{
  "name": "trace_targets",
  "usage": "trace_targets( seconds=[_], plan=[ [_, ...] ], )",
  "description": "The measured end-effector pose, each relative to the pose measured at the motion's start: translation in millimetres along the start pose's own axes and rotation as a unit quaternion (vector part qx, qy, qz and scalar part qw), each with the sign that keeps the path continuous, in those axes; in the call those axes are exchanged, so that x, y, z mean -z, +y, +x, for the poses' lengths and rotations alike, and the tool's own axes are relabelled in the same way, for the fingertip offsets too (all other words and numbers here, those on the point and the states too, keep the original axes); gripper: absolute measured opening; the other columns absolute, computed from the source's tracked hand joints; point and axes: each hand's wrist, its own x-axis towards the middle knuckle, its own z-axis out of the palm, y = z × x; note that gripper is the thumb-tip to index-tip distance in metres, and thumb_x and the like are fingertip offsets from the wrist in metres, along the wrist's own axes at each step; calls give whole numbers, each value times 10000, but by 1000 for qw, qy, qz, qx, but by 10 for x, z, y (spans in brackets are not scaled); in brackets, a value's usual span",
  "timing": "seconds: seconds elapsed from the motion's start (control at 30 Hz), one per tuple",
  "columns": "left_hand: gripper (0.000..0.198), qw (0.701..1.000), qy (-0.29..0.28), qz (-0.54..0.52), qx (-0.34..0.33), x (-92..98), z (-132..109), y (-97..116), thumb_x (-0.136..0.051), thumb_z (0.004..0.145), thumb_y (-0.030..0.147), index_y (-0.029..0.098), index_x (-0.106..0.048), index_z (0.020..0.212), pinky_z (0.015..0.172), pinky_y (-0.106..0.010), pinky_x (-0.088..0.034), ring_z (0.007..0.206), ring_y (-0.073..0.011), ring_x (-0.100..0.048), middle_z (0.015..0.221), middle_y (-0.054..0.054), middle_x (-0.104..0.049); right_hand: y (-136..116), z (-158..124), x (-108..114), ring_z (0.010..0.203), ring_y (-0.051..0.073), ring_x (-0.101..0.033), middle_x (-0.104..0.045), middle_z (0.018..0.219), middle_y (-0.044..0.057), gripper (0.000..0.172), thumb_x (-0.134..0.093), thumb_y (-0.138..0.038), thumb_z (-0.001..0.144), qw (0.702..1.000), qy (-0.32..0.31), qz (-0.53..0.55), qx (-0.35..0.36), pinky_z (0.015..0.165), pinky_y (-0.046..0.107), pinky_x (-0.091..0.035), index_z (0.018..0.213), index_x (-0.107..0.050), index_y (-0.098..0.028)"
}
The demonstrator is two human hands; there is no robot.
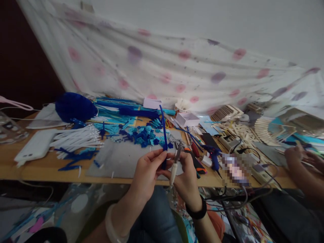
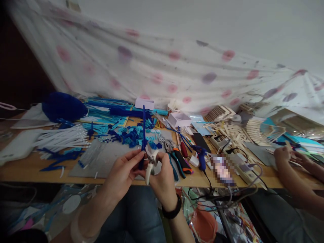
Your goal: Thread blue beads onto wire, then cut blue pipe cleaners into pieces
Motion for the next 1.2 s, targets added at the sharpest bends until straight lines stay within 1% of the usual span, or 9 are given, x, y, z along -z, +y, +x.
trace_targets(
  seconds=[0.2, 0.37, 0.43, 0.5, 0.6, 0.77, 0.97, 1.07, 1.2],
  plan=[
    [284, 1000, -9, -2, -21, -1, -28, -80, -866, 553, 217, 128, -724, 781, 462, -182, -489, 588, -128, -662, 725, -46, -748, -19, -20, 26, 695, 178, -632, -647, 807, -1, 426, -800, -316, 710, 1000, 5, 15, -18, 666, 312, -507, 934, -445, -242],
    [325, 999, -19, 13, -32, 0, -35, -101, -902, 492, 291, 127, -759, 734, 482, -171, -485, 614, -118, -652, 731, -53, -750, 23, -47, 64, 749, 179, -603, -619, 846, 4, 451, -808, -404, 698, 1000, 2, 16, -18, 693, 298, -489, 937, -464, -236],
    [314, 999, -20, 19, -38, 31, -30, -59, -910, 483, 298, 142, -765, 714, 579, -193, -533, 621, -110, -653, 707, -39, -748, 38, -70, 152, 746, 182, -576, -594, 843, 7, 471, -780, -500, 706, 999, -29, 24, -9, 672, 291, -480, 940, -472, -233],
    [298, 997, -36, 45, -44, 89, -14, 19, -910, 494, 303, 154, -772, 713, 666, -211, -551, 624, -103, -653, 680, -26, -745, 38, -93, 278, 753, 193, -554, -565, 853, 20, 501, -679, -619, 758, 997, -80, 25, -2, 664, 299, -479, 998, -473, -230],
    [247, 987, -89, 128, -38, 189, 23, 178, -883, 562, 312, 166, -780, 732, 670, -210, -537, 627, -103, -653, 687, -25, -752, 5, -101, 459, 760, 208, -528, -522, 852, 31, 580, -492, -744, 809, 989, -150, -14, -1, 663, 313, -470, 1062, -452, -224],
    [170, 959, -141, 243, -18, 251, 77, 364, -836, 620, 283, 181, -788, 747, 641, -209, -513, 616, -107, -650, 695, -27, -762, -96, -14, 552, 708, 180, -459, -509, 835, 20, 735, -465, -883, 676, 961, -251, -111, -21, 628, 304, -422, 950, -438, -202],
    [104, 935, -168, 313, 9, 238, 125, 386, -784, 663, 254, 174, -784, 729, 605, -217, -491, 581, -110, -636, 685, -39, -760, -136, 87, 517, 741, 203, -491, -524, 817, 32, 768, -411, -901, 684, 953, -292, -78, -4, 668, 324, -445, 975, -465, -192],
    [124, 938, -156, 308, 28, 241, 134, 392, -780, 644, 243, 176, -785, 749, 582, -223, -491, 556, -117, -636, 662, -34, -755, -150, 103, 504, 777, 218, -520, -532, 800, 31, 739, -429, -881, 703, 952, -303, -51, -5, 702, 329, -460, 976, -485, -197],
    [132, 941, -149, 303, 37, 238, 137, 413, -781, 623, 234, 173, -782, 740, 572, -222, -495, 532, -115, -633, 633, -26, -746, -179, 100, 490, 704, 192, -514, -545, 775, 26, 717, -464, -867, 702, 953, -301, -27, -20, 642, 310, -457, 966, -516, -203]
  ],
)
